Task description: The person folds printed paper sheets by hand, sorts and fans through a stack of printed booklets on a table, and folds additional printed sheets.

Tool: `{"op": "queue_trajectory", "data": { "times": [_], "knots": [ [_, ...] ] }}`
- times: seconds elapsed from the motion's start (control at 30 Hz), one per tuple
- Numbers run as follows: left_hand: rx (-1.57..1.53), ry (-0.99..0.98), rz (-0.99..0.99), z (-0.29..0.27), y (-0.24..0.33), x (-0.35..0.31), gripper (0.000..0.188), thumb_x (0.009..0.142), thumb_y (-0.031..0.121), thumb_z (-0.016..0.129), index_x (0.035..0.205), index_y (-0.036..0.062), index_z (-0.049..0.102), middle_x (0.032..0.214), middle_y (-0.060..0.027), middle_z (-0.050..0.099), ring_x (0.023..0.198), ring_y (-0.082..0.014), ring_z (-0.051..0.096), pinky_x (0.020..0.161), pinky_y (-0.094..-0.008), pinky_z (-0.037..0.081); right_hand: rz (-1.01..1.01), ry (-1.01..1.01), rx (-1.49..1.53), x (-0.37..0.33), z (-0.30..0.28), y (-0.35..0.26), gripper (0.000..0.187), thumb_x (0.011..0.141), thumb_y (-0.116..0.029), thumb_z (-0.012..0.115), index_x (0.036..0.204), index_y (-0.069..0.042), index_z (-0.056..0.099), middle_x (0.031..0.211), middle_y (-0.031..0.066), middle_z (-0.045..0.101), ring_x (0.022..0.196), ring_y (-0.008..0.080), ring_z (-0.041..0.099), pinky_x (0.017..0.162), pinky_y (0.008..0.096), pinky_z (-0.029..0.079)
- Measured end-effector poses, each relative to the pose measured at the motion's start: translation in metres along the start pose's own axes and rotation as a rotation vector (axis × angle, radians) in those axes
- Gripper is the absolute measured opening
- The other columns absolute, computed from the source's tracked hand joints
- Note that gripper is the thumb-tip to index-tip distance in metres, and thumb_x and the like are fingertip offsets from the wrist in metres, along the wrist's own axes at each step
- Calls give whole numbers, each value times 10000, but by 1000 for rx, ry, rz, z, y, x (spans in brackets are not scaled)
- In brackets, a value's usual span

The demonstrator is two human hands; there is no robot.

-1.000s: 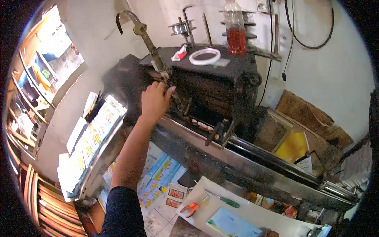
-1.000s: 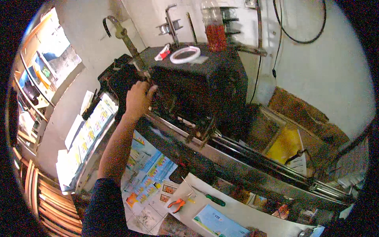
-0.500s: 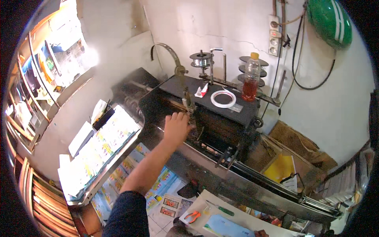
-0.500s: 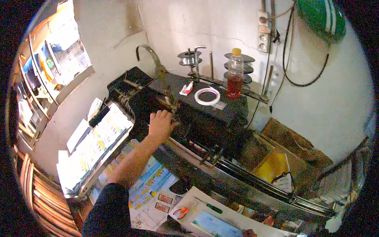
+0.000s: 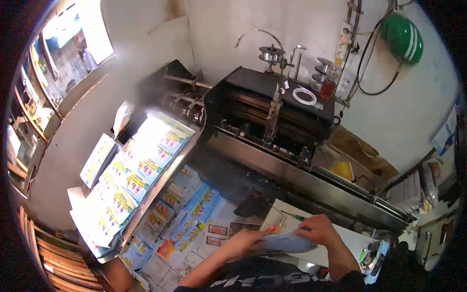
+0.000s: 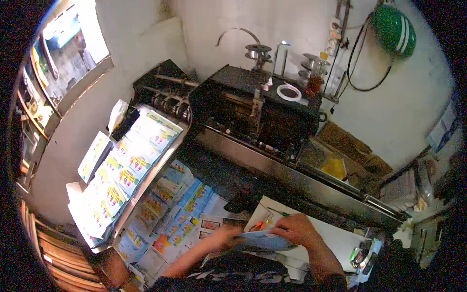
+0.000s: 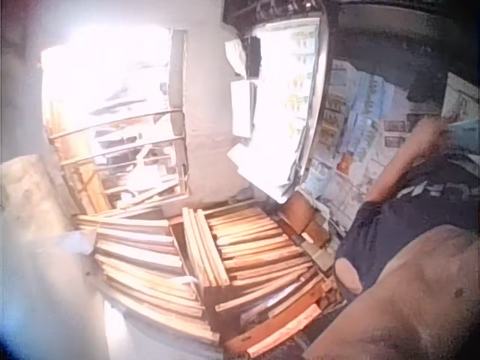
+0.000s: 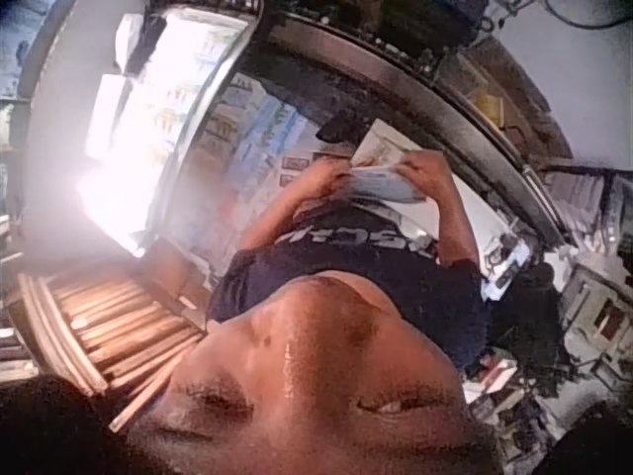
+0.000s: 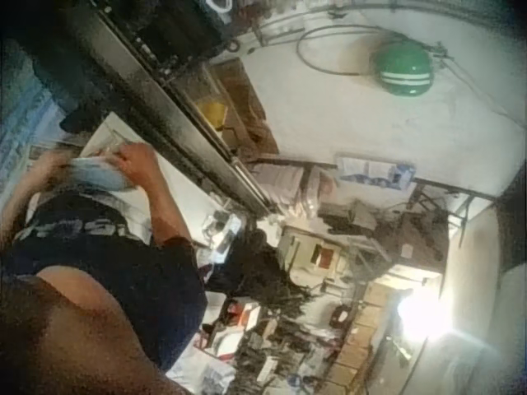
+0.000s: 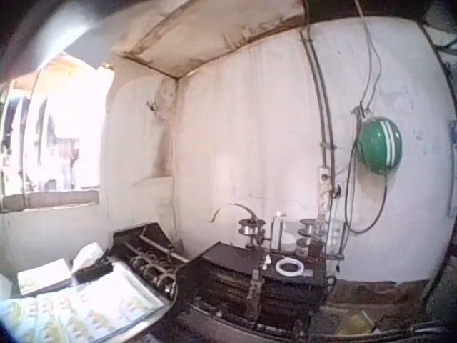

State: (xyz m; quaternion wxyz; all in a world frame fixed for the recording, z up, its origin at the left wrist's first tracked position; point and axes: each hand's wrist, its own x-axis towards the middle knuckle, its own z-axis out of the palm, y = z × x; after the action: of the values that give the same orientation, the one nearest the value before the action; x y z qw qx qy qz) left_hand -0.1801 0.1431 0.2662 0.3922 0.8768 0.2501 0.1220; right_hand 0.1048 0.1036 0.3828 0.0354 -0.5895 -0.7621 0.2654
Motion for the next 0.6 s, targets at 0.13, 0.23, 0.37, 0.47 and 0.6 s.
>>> {"op": "queue_trajectory", "data": {
  "times": [0.13, 0.23, 0.37, 0.47, 0.6],
  "knots": [
    [-66, 93, -260, -36, -16, -69, 285, 921, 326, 616, 1049, 73, 587, 956, -212, 651, 923, -435, 621, 760, -510, 482, -162, 170, 82, 41, -13, -39, 384, 884, -477, 629, 972, -113, 712, 920, 119, 694, 830, 323, 663, 743, 442, 527],
    [-11, 303, -463, -36, -36, -124, 258, 912, 307, 620, 959, 57, 573, 874, -225, 643, 868, -454, 619, 717, -522, 482, 109, 426, 219, 63, -66, -72, 309, 877, -324, 686, 1050, -69, 682, 963, 135, 676, 884, 281, 669, 780, 393, 535],
    [105, 387, -782, -19, -72, -178, 299, 900, 343, 631, 948, 51, 586, 844, -236, 646, 858, -460, 619, 713, -522, 484, 108, 961, 225, 108, -145, -29, 348, 949, -340, 616, 1099, -27, 648, 1048, 185, 673, 930, 314, 663, 821, 419, 515],
    [68, 267, -1004, -4, -87, -198, 331, 900, 380, 627, 976, 59, 598, 866, -243, 651, 849, -455, 630, 718, -506, 493, 66, 1151, -15, 161, -223, 8, 388, 963, -350, 584, 1159, -17, 617, 1091, 206, 652, 1018, 354, 636, 884, 451, 489],
    [-100, 379, -1134, 81, -155, -269, 405, 892, 408, 634, 982, 14, 605, 939, -261, 656, 895, -446, 635, 773, -488, 496, 43, 1206, -395, 275, -312, 50, 469, 974, -390, 540, 1273, -28, 546, 1222, 220, 588, 1141, 380, 570, 945, 489, 475]
  ]
}}
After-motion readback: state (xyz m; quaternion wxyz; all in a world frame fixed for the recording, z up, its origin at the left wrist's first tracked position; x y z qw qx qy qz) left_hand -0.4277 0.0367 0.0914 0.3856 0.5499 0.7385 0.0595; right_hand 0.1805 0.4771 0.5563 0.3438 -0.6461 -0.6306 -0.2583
